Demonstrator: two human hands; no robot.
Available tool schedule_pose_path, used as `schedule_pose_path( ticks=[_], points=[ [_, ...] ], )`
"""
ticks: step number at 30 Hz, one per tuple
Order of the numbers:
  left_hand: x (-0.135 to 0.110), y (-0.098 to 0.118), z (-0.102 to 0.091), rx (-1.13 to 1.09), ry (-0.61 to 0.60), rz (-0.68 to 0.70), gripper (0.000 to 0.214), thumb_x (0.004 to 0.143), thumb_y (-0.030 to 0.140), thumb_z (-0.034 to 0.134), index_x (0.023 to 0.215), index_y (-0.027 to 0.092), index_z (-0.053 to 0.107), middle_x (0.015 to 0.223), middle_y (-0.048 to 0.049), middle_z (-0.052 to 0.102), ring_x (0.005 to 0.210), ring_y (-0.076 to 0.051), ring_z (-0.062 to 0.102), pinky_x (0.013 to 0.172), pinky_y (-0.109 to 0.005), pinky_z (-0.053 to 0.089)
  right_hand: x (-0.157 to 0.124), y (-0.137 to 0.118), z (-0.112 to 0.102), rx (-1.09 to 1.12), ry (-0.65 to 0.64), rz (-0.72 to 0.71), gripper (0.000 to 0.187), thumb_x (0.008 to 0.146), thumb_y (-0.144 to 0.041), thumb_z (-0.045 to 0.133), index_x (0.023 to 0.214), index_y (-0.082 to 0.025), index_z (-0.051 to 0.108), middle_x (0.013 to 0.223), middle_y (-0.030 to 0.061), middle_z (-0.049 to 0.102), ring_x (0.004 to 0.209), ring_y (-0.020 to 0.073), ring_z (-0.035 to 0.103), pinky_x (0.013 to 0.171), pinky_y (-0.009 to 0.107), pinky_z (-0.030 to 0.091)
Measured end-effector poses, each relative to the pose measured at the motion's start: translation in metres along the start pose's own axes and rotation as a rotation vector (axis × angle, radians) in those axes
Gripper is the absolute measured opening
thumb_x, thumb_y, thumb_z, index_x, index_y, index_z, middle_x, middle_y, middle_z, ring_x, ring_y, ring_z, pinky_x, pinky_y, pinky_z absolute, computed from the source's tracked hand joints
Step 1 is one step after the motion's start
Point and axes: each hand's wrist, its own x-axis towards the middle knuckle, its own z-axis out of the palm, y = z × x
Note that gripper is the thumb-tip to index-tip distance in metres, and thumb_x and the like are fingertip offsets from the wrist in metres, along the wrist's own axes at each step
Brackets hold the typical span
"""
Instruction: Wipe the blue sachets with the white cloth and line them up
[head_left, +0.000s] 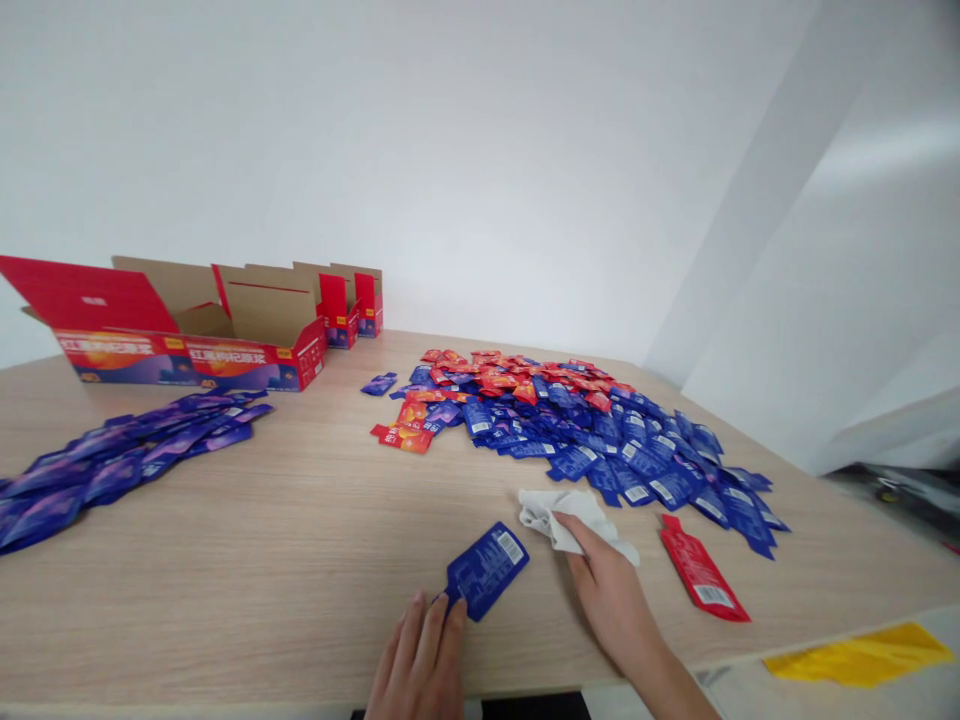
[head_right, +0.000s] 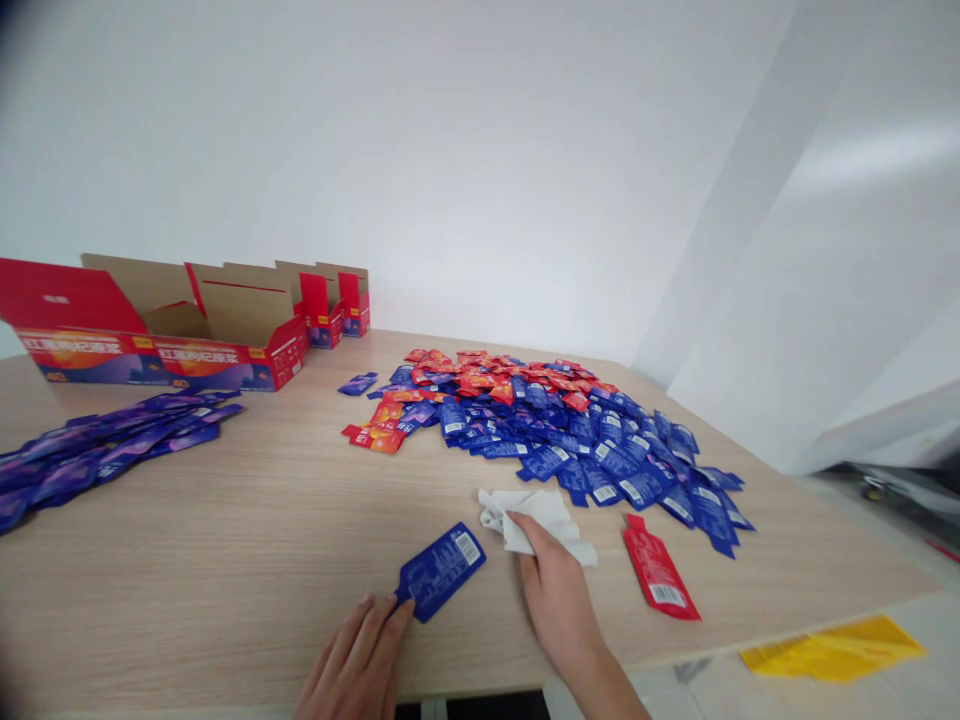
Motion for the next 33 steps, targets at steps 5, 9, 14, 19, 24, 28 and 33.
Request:
schedule_pose_path(
  ticks=[5,9,14,19,24,28,33],
  points=[
    [0.032,-0.005,-0.008,-0.076,-0.018,0.05,0.051,0.093,0.04,0.059,0.14,0.02,0.057,0.134,-0.0059,0.069,0.122,-0.023,0.063,0.1,-0.038,0.055,-0.015,0.011,-0.013,0.076,0.091,0.067,0.046,0.096,-0.034,0.044,0.134,-0.024,0.07,0.13,0.0077,0.075,0.122,0.0283,0.069,0.102,0.04,0.056],
    [0.049,0.0,-0.007,-0.133,-0.03,0.05,0.036,0.097,0.036,0.056,0.129,0.022,0.066,0.123,-0.0027,0.074,0.113,-0.022,0.068,0.097,-0.038,0.054,-0.017,0.012,-0.009,0.161,0.153,0.126,0.044,0.095,-0.04,0.051,0.128,-0.021,0.073,0.128,0.0081,0.076,0.121,0.0305,0.07,0.098,0.038,0.058],
    [0.069,0.0,-0.021,-0.264,-0.235,-0.172,0.032,0.105,0.024,0.039,0.117,0.025,0.069,0.099,0.0006,0.077,0.091,-0.016,0.071,0.081,-0.031,0.054,-0.013,0.0,-0.022,0.193,0.217,0.2,0.047,0.095,-0.048,0.056,0.127,-0.018,0.073,0.131,0.007,0.074,0.124,0.0328,0.067,0.095,0.034,0.058],
    [0.079,-0.008,-0.032,-0.271,-0.307,-0.365,0.034,0.103,0.018,0.035,0.121,0.019,0.064,0.096,-0.0023,0.075,0.084,-0.016,0.07,0.073,-0.03,0.053,-0.017,-0.029,-0.017,0.211,0.124,0.098,0.042,0.099,-0.039,0.052,0.132,-0.02,0.069,0.128,0.006,0.076,0.113,0.0276,0.073,0.089,0.028,0.059],
    [0.044,-0.004,-0.025,-0.101,-0.172,-0.133,0.036,0.099,0.026,0.049,0.133,0.02,0.06,0.125,-0.0068,0.069,0.109,-0.022,0.063,0.092,-0.037,0.052,-0.022,-0.062,0.017,0.182,-0.092,-0.175,0.047,0.097,-0.016,0.047,0.14,-0.026,0.064,0.138,0.0054,0.07,0.126,0.023,0.067,0.11,0.035,0.051],
    [0.016,0.005,-0.009,0.098,-0.142,0.098,0.037,0.095,0.024,0.051,0.129,0.019,0.064,0.131,-0.0088,0.069,0.122,-0.025,0.06,0.099,-0.039,0.051,-0.007,-0.058,0.037,0.111,-0.299,-0.352,0.059,0.086,-0.003,0.048,0.139,-0.023,0.064,0.145,0.0072,0.065,0.138,0.023,0.057,0.121,0.043,0.041],
    [0.008,0.011,0.003,0.233,-0.103,0.126,0.046,0.093,0.019,0.046,0.136,0.015,0.061,0.143,-0.0084,0.063,0.129,-0.024,0.058,0.102,-0.038,0.05,0.017,-0.031,0.032,-0.018,-0.127,-0.106,0.055,0.089,-0.003,0.04,0.135,-0.016,0.066,0.133,0.015,0.072,0.126,0.0276,0.067,0.113,0.051,0.049]
  ],
)
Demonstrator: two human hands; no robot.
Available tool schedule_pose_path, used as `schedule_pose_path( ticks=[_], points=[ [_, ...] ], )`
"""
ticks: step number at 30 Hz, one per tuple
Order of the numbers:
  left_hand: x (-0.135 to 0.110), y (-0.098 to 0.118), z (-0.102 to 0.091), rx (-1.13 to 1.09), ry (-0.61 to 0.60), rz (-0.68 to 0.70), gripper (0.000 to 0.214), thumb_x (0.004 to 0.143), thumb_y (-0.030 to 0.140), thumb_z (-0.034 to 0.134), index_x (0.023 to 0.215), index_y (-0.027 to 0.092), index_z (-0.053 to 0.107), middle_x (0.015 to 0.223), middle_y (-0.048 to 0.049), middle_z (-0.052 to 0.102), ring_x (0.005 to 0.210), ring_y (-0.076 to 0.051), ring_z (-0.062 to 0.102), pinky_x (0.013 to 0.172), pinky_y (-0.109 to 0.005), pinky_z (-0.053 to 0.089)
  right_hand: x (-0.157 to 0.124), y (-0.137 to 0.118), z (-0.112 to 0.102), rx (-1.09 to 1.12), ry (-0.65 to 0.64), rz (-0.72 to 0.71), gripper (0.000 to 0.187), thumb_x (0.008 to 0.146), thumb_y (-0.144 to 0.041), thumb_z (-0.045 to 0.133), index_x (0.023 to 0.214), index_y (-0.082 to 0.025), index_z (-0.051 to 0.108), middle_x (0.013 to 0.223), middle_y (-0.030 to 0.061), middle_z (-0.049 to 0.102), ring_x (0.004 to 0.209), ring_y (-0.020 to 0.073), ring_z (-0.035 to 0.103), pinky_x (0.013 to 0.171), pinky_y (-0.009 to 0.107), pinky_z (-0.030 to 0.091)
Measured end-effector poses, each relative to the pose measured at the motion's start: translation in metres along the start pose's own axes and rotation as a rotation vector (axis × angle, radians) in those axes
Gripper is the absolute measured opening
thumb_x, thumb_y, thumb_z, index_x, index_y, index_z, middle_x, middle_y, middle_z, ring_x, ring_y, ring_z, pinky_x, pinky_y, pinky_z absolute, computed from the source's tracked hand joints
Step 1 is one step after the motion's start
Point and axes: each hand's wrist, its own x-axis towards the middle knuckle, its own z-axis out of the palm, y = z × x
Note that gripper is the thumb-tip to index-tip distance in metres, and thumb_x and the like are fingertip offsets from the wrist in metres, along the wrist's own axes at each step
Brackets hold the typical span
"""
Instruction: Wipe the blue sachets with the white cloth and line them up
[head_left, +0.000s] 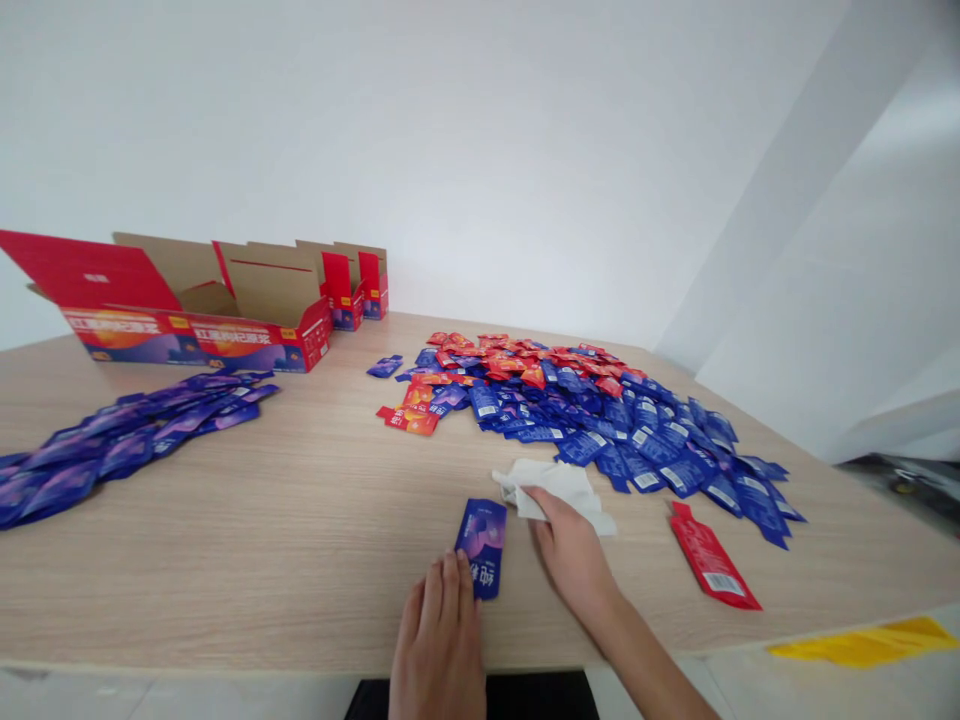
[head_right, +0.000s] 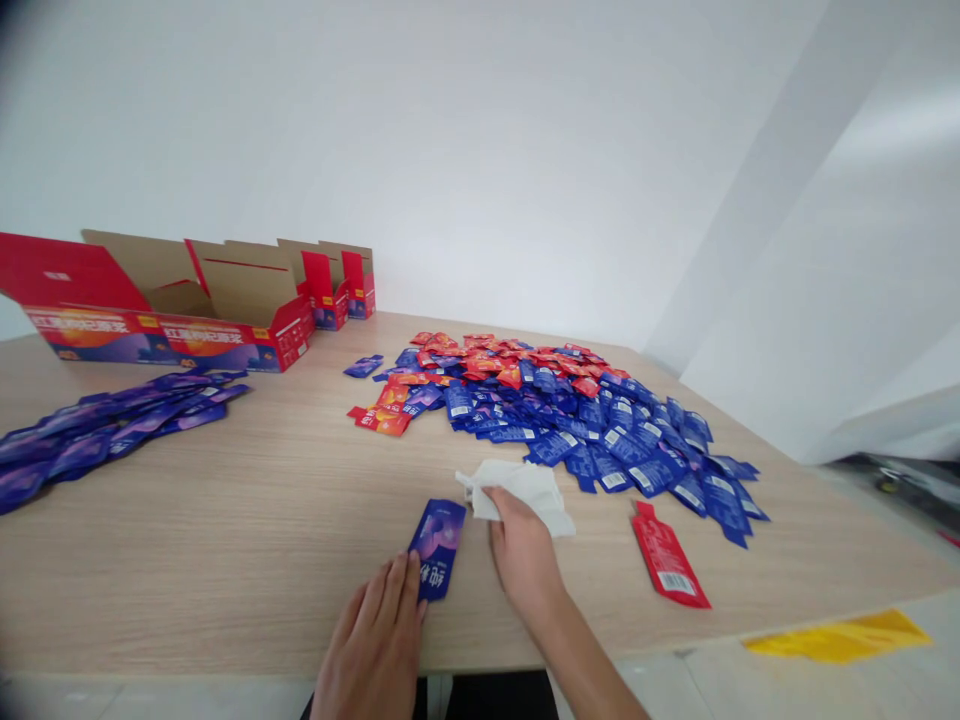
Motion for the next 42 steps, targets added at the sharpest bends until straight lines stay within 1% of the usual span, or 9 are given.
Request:
schedule_pose_path(
  ticks=[6,11,17,22,27,31,34,37,42],
  points=[
    [0.0,-0.001,0.005,-0.015,0.073,0.002,0.044,0.092,0.027,0.048,0.129,0.013,0.068,0.136,-0.011,0.068,0.131,-0.028,0.057,0.105,-0.04,0.049,-0.005,-0.007,0.01,0.111,-0.182,-0.332,0.063,0.083,0.0,0.047,0.138,-0.025,0.066,0.144,0.0046,0.066,0.138,0.0204,0.058,0.119,0.04,0.044],
    [-0.005,0.001,0.015,-0.016,0.094,-0.031,0.05,0.088,0.018,0.051,0.137,0.015,0.061,0.145,-0.008,0.062,0.132,-0.024,0.056,0.102,-0.036,0.05,0.013,-0.001,-0.004,0.037,-0.017,-0.069,0.057,0.086,-0.002,0.042,0.135,-0.018,0.067,0.127,0.0123,0.075,0.12,0.0262,0.07,0.109,0.049,0.052],
    [-0.008,0.0,0.016,-0.046,0.097,-0.019,0.049,0.087,0.016,0.05,0.134,0.015,0.063,0.138,-0.0068,0.067,0.128,-0.024,0.059,0.1,-0.035,0.051,-0.006,-0.021,-0.002,0.065,-0.208,-0.311,0.065,0.082,0.001,0.048,0.139,-0.026,0.065,0.143,0.0052,0.066,0.137,0.0211,0.058,0.119,0.04,0.043],
    [-0.006,-0.007,0.012,-0.053,0.098,-0.027,0.054,0.087,0.015,0.05,0.141,0.015,0.057,0.146,-0.0052,0.062,0.13,-0.021,0.057,0.101,-0.034,0.049,0.003,-0.009,-0.001,-0.025,-0.015,-0.06,0.054,0.088,-0.002,0.042,0.133,-0.019,0.067,0.128,0.0134,0.074,0.122,0.0265,0.069,0.109,0.047,0.052],
    [-0.005,-0.01,0.015,-0.071,0.164,0.027,0.05,0.085,0.014,0.051,0.134,0.015,0.062,0.137,-0.0058,0.068,0.128,-0.022,0.058,0.103,-0.034,0.048,0.003,-0.008,-0.007,0.048,-0.228,-0.289,0.057,0.088,-0.004,0.049,0.14,-0.023,0.064,0.143,0.0098,0.066,0.135,0.0232,0.06,0.117,0.042,0.045],
    [-0.003,-0.017,0.013,-0.126,0.106,-0.02,0.056,0.086,0.013,0.052,0.142,0.017,0.055,0.141,-0.0028,0.065,0.127,-0.019,0.059,0.1,-0.032,0.048,0.011,-0.007,-0.008,-0.009,-0.114,-0.109,0.051,0.088,-0.003,0.042,0.131,-0.017,0.068,0.125,0.0146,0.075,0.119,0.0265,0.07,0.108,0.046,0.052],
    [0.0,-0.022,0.011,-0.234,0.071,-0.006,0.053,0.088,0.014,0.052,0.141,0.019,0.055,0.139,-0.0012,0.067,0.124,-0.017,0.06,0.099,-0.029,0.049,0.009,-0.01,-0.009,0.036,-0.172,-0.19,0.053,0.089,-0.005,0.045,0.135,-0.021,0.066,0.136,0.0109,0.07,0.129,0.0234,0.064,0.113,0.042,0.047],
    [0.007,-0.021,0.007,-0.335,0.023,-0.1,0.049,0.093,0.02,0.053,0.142,0.022,0.053,0.137,-0.0019,0.067,0.123,-0.017,0.061,0.098,-0.03,0.05,0.003,-0.01,-0.008,0.072,-0.217,-0.215,0.053,0.088,-0.006,0.047,0.134,-0.021,0.068,0.14,0.0101,0.069,0.132,0.0233,0.062,0.116,0.04,0.044],
    [0.029,-0.006,-0.006,-0.388,0.056,-0.308,0.046,0.096,0.038,0.057,0.137,0.017,0.055,0.126,-0.0094,0.069,0.112,-0.024,0.062,0.092,-0.039,0.049,0.004,0.016,-0.013,0.08,0.004,0.013,0.047,0.091,-0.017,0.044,0.129,-0.023,0.071,0.127,0.0093,0.075,0.12,0.0276,0.07,0.106,0.043,0.052]
  ],
)
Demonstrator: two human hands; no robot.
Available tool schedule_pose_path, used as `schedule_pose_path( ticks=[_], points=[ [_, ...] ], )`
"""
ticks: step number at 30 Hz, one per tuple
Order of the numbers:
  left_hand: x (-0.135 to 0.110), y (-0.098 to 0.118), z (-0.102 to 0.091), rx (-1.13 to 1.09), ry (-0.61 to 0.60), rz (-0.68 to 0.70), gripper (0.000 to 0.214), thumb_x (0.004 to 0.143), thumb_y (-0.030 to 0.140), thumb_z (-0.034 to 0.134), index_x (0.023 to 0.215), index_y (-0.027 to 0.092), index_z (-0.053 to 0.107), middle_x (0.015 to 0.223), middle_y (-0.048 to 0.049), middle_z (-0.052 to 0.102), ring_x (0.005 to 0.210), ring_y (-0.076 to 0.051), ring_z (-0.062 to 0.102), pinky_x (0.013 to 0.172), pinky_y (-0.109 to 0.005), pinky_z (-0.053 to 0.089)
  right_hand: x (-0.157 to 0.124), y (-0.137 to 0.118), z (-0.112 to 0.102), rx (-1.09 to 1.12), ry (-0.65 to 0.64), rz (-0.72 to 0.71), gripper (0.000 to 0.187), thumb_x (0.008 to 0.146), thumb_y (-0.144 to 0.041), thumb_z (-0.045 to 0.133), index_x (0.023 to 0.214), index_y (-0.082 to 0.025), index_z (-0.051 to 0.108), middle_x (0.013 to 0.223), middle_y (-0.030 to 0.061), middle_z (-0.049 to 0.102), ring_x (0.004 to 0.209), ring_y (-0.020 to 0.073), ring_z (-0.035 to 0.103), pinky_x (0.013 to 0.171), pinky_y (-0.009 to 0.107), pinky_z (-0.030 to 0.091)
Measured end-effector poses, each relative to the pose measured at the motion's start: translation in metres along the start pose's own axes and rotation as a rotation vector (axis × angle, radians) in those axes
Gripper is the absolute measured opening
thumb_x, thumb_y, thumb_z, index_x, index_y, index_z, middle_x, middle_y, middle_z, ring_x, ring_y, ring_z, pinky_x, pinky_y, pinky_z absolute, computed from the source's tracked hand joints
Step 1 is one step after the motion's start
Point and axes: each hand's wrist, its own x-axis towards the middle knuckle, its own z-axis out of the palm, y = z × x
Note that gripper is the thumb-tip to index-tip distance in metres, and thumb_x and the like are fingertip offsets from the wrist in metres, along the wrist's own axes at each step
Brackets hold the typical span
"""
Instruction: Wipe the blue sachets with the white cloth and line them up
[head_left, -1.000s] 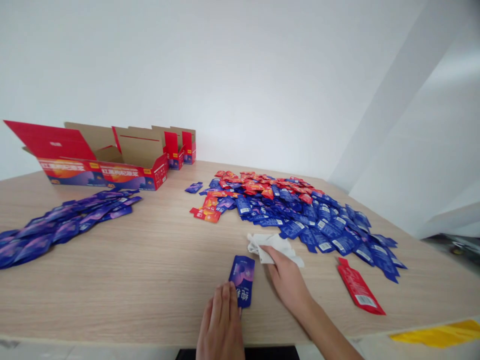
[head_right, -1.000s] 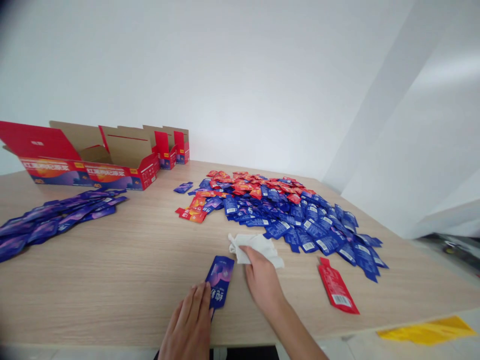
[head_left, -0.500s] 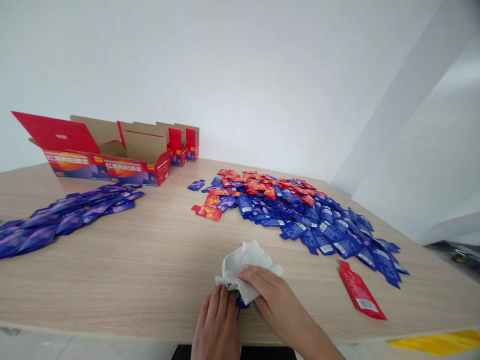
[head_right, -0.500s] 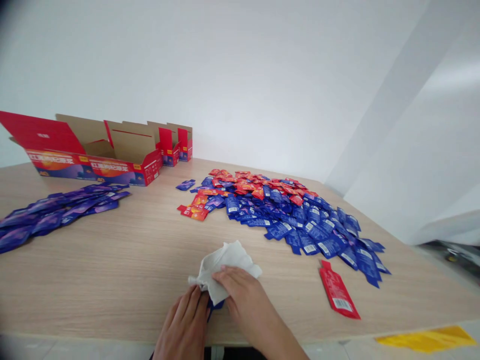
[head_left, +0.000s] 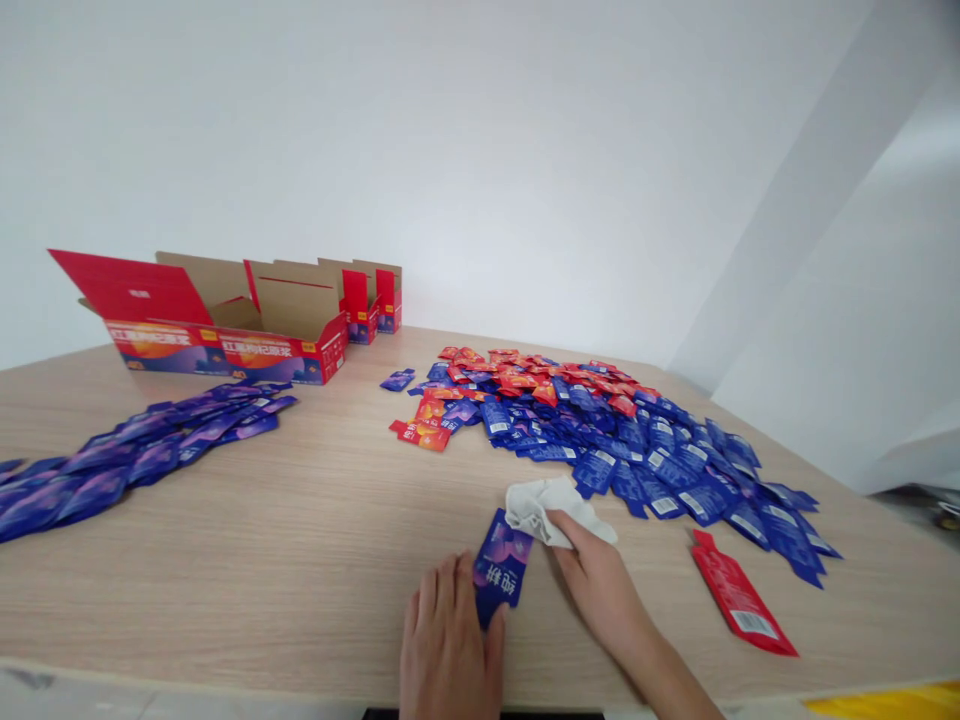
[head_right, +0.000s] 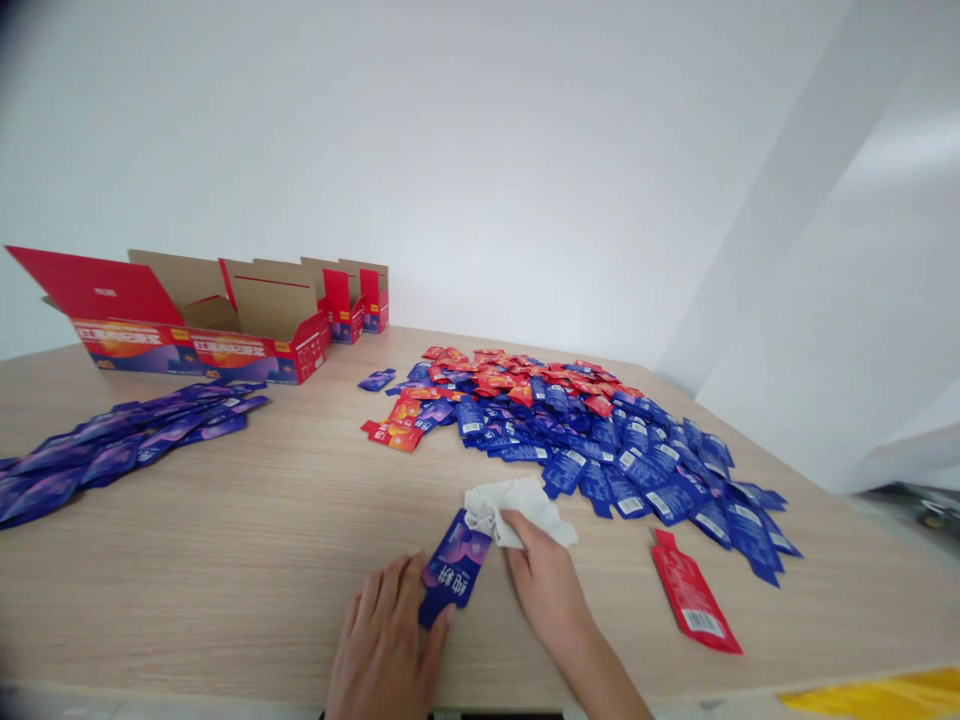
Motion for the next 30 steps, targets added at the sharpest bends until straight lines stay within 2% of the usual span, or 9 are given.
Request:
schedule_pose_path(
  ticks=[2,7,10,13,17,20,22,26,30],
  points=[
    [0.011,0.01,-0.005,-0.061,-0.072,-0.105,0.036,0.096,0.034,0.055,0.129,0.019,0.06,0.12,-0.0088,0.068,0.107,-0.025,0.061,0.092,-0.041,0.047,-0.002,0.011,-0.003,0.037,0.076,0.046,0.045,0.092,-0.025,0.045,0.128,-0.023,0.072,0.128,0.0088,0.075,0.119,0.0294,0.07,0.105,0.043,0.052],
    [0.042,0.018,-0.017,-0.226,-0.417,-0.303,0.017,0.092,0.026,0.058,0.107,0.022,0.065,0.109,-0.0062,0.066,0.107,-0.026,0.059,0.095,-0.044,0.044,-0.013,0.024,-0.005,0.128,0.236,0.226,0.05,0.089,-0.048,0.054,0.123,-0.019,0.076,0.124,0.0117,0.077,0.115,0.0352,0.071,0.099,0.044,0.056],
    [0.052,0.011,-0.018,-0.23,-0.462,-0.31,0.011,0.091,0.02,0.056,0.096,0.021,0.065,0.101,-0.0052,0.068,0.101,-0.024,0.061,0.092,-0.041,0.045,-0.015,0.023,-0.007,0.215,0.292,0.274,0.055,0.087,-0.057,0.058,0.12,-0.018,0.077,0.128,0.0108,0.075,0.121,0.0359,0.068,0.1,0.041,0.055],
    [0.059,0.005,-0.02,-0.215,-0.468,-0.302,0.021,0.092,0.013,0.047,0.09,0.021,0.066,0.094,-0.0042,0.069,0.095,-0.021,0.064,0.087,-0.036,0.047,-0.014,0.025,-0.012,0.269,0.331,0.312,0.058,0.085,-0.063,0.061,0.118,-0.018,0.077,0.128,0.0091,0.076,0.122,0.0362,0.067,0.099,0.038,0.055],
    [0.057,0.018,-0.016,-0.16,-0.382,-0.268,0.036,0.1,0.023,0.037,0.119,0.022,0.067,0.12,-0.0078,0.071,0.112,-0.023,0.062,0.099,-0.042,0.047,-0.014,0.034,-0.014,0.26,0.347,0.373,0.063,0.08,-0.067,0.064,0.116,-0.018,0.078,0.126,0.0084,0.077,0.124,0.0384,0.065,0.106,0.041,0.05],
    [0.046,0.033,0.002,-0.138,-0.343,-0.045,0.058,0.096,0.052,0.052,0.148,0.026,0.051,0.151,-0.0047,0.057,0.138,-0.028,0.049,0.116,-0.047,0.04,-0.015,0.038,-0.012,0.282,0.344,0.406,0.065,0.077,-0.07,0.065,0.117,-0.021,0.078,0.128,0.007,0.076,0.13,0.0397,0.061,0.11,0.043,0.048],
    [0.037,0.036,0.018,-0.069,-0.353,0.051,0.061,0.098,0.049,0.048,0.15,0.019,0.048,0.155,-0.0061,0.053,0.141,-0.027,0.049,0.116,-0.044,0.042,-0.015,0.038,-0.011,0.298,0.357,0.444,0.069,0.075,-0.073,0.065,0.119,-0.021,0.078,0.131,0.007,0.075,0.133,0.0413,0.058,0.113,0.046,0.045],
    [0.033,0.01,0.029,0.021,-0.391,0.047,0.059,0.101,0.046,0.042,0.152,0.017,0.044,0.158,-0.006,0.047,0.143,-0.025,0.048,0.116,-0.039,0.044,-0.017,0.037,-0.012,0.306,0.368,0.481,0.075,0.07,-0.077,0.064,0.115,-0.02,0.079,0.13,0.0084,0.075,0.13,0.0453,0.059,0.115,0.053,0.042],
    [0.048,-0.053,0.011,0.128,-0.395,-0.064,0.055,0.095,0.016,0.038,0.149,0.014,0.049,0.159,-0.0109,0.046,0.147,-0.027,0.042,0.12,-0.047,0.038,-0.018,0.037,-0.012,0.308,0.343,0.523,0.08,0.067,-0.08,0.064,0.117,-0.019,0.079,0.13,0.0103,0.075,0.129,0.047,0.059,0.115,0.056,0.041]
  ],
)
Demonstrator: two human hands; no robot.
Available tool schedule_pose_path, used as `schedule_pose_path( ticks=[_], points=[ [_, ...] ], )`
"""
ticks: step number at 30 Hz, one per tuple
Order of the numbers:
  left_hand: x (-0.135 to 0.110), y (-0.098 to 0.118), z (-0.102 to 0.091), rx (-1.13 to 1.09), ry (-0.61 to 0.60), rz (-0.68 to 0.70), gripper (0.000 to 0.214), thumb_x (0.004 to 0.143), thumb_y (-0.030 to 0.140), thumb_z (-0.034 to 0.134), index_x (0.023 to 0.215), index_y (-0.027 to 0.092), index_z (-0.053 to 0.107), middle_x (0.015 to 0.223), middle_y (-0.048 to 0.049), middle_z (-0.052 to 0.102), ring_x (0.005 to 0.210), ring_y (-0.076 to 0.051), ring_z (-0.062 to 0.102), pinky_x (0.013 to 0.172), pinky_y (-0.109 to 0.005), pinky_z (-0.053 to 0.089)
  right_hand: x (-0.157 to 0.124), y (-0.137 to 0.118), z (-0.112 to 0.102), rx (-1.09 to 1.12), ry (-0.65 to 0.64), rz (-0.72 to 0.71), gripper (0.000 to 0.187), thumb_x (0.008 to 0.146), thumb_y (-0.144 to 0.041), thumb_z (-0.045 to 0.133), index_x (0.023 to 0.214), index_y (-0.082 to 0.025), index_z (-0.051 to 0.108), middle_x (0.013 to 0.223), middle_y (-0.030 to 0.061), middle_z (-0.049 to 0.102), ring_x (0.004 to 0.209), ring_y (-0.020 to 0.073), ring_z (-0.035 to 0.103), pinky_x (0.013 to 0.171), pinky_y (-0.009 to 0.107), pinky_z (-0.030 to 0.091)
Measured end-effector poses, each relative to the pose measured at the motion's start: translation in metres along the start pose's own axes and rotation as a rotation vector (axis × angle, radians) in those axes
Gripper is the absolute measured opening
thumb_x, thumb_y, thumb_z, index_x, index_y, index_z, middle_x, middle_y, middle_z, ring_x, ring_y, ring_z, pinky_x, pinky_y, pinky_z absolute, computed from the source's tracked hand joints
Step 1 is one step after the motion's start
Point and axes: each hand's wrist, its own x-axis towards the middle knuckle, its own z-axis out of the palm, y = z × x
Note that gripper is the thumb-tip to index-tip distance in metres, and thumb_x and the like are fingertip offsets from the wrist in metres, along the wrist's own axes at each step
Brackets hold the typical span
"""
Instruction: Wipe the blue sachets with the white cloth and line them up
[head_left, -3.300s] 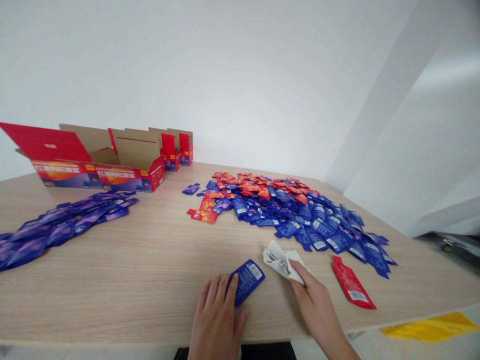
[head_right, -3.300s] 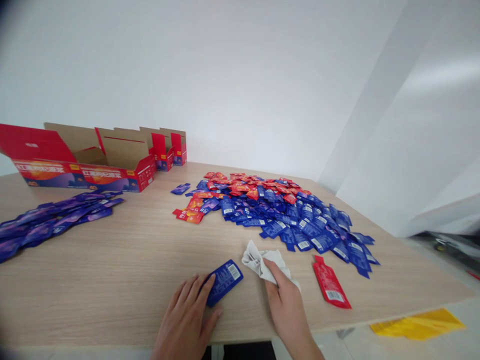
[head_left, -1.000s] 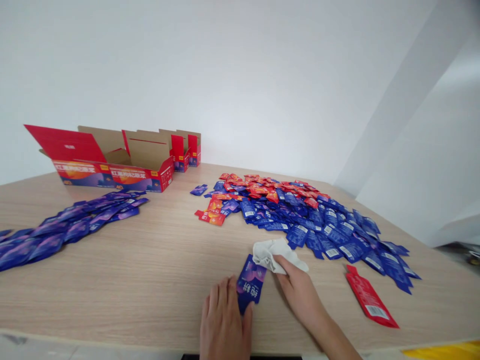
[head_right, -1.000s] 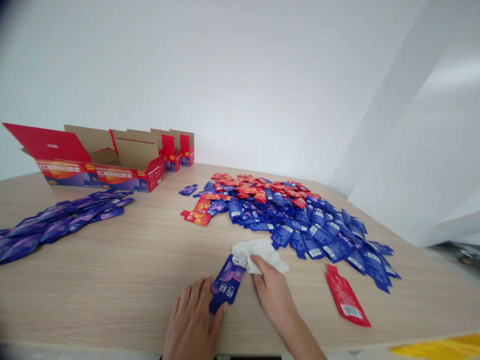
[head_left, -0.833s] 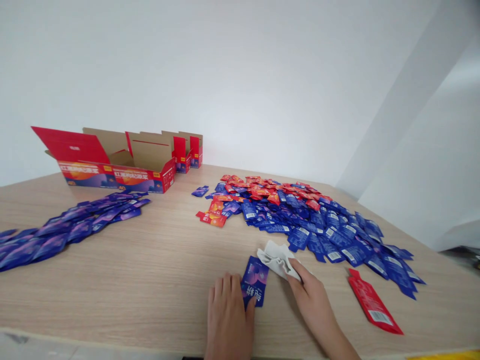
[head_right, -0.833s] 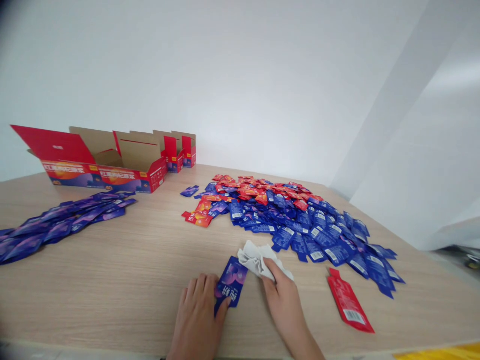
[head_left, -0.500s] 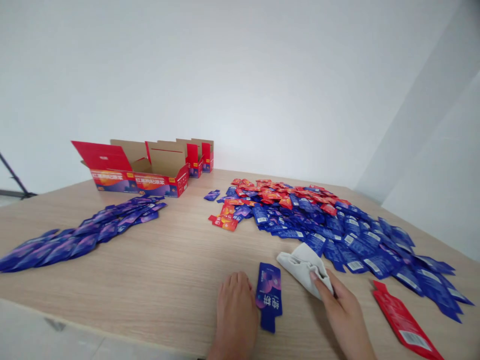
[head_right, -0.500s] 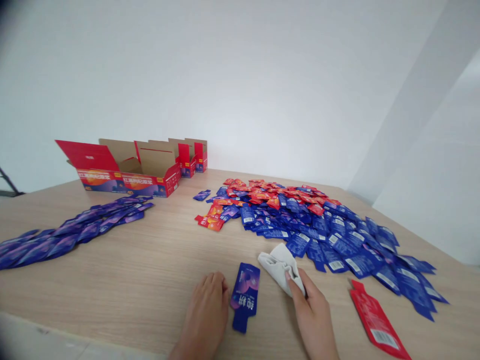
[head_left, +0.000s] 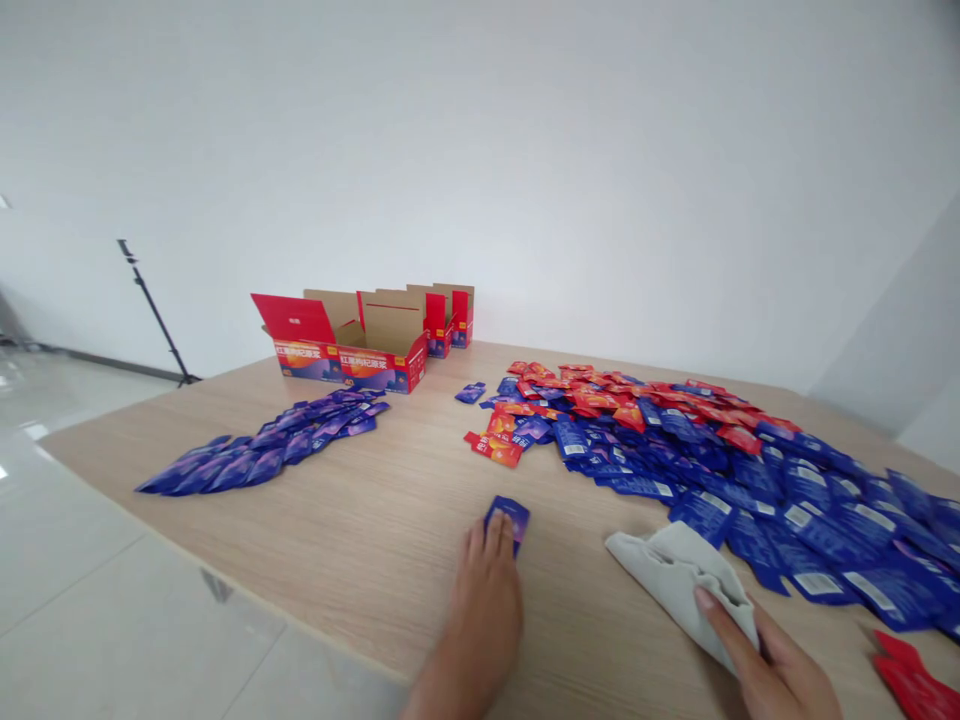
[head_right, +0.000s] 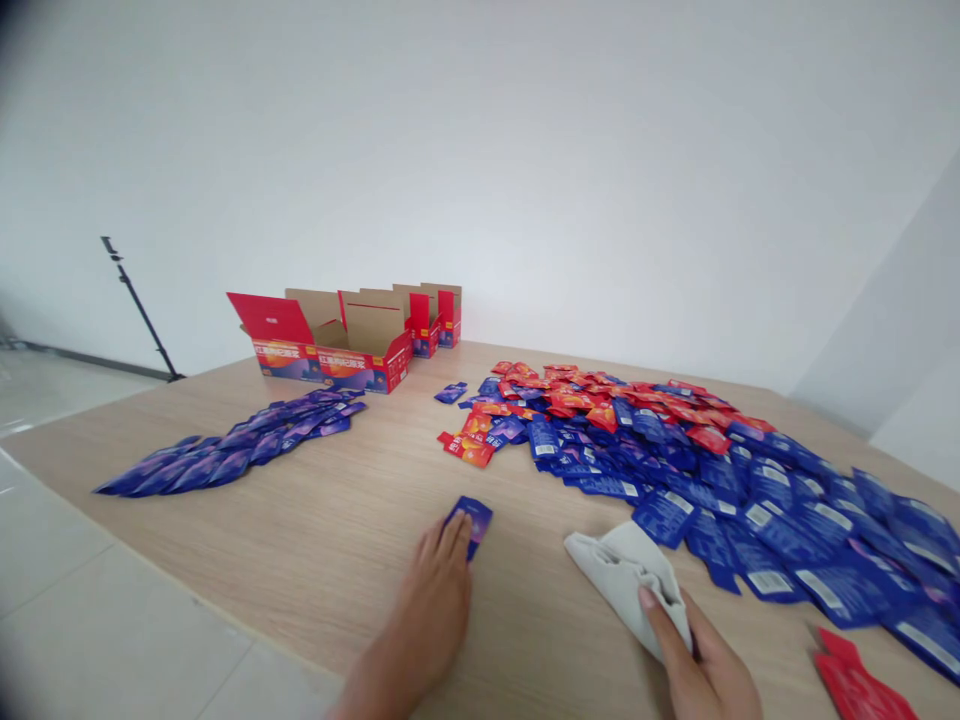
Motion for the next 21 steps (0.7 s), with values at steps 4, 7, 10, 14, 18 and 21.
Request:
schedule_pose_path(
  ticks=[4,7,10,14,18,21],
  points=[
    [0.015,-0.081,-0.025,0.076,0.005,-0.181,0.059,0.092,0.006,0.032,0.149,0.011,0.048,0.155,-0.0167,0.05,0.144,-0.027,0.046,0.118,-0.048,0.039,0.001,0.002,0.0,-0.008,0.006,0.031,0.083,0.065,-0.081,0.065,0.117,-0.019,0.078,0.135,0.0122,0.071,0.134,0.0482,0.056,0.117,0.058,0.038],
    [0.024,-0.136,-0.043,0.114,0.011,-0.288,0.053,0.096,0.01,0.039,0.148,0.014,0.048,0.154,-0.0164,0.051,0.14,-0.027,0.049,0.114,-0.047,0.043,0.003,0.004,0.002,0.004,-0.001,0.026,0.079,0.065,-0.081,0.066,0.114,-0.02,0.08,0.132,0.011,0.073,0.134,0.0491,0.055,0.115,0.058,0.04],
    [0.031,-0.178,-0.056,0.142,0.014,-0.352,0.048,0.096,0.037,0.061,0.141,0.021,0.053,0.151,-0.0119,0.052,0.135,-0.029,0.052,0.111,-0.056,0.045,0.005,0.006,0.003,0.018,0.002,0.027,0.079,0.064,-0.081,0.066,0.111,-0.02,0.08,0.13,0.0111,0.074,0.132,0.0492,0.057,0.114,0.058,0.041],
    [0.038,-0.217,-0.068,0.18,0.012,-0.435,0.049,0.094,0.046,0.064,0.136,0.022,0.055,0.145,-0.011,0.054,0.129,-0.029,0.055,0.106,-0.056,0.049,0.004,0.006,0.003,0.019,-0.01,0.012,0.076,0.066,-0.08,0.066,0.112,-0.021,0.08,0.128,0.0093,0.076,0.128,0.0466,0.061,0.115,0.056,0.04],
    [0.047,-0.24,-0.076,0.227,0.013,-0.519,0.049,0.094,0.047,0.063,0.136,0.022,0.055,0.14,-0.0108,0.056,0.125,-0.028,0.057,0.104,-0.055,0.05,0.002,0.002,0.003,-0.012,-0.003,-0.004,0.072,0.068,-0.077,0.064,0.109,-0.021,0.08,0.119,0.0069,0.079,0.121,0.0445,0.065,0.109,0.05,0.048],
    [0.056,-0.252,-0.084,0.234,0.009,-0.558,0.049,0.094,0.047,0.063,0.135,0.022,0.056,0.138,-0.0106,0.057,0.123,-0.028,0.058,0.103,-0.054,0.051,0.001,0.0,0.004,-0.021,-0.006,-0.019,0.068,0.07,-0.075,0.064,0.106,-0.021,0.081,0.113,0.0067,0.081,0.117,0.0424,0.068,0.103,0.045,0.053]
  ],
)
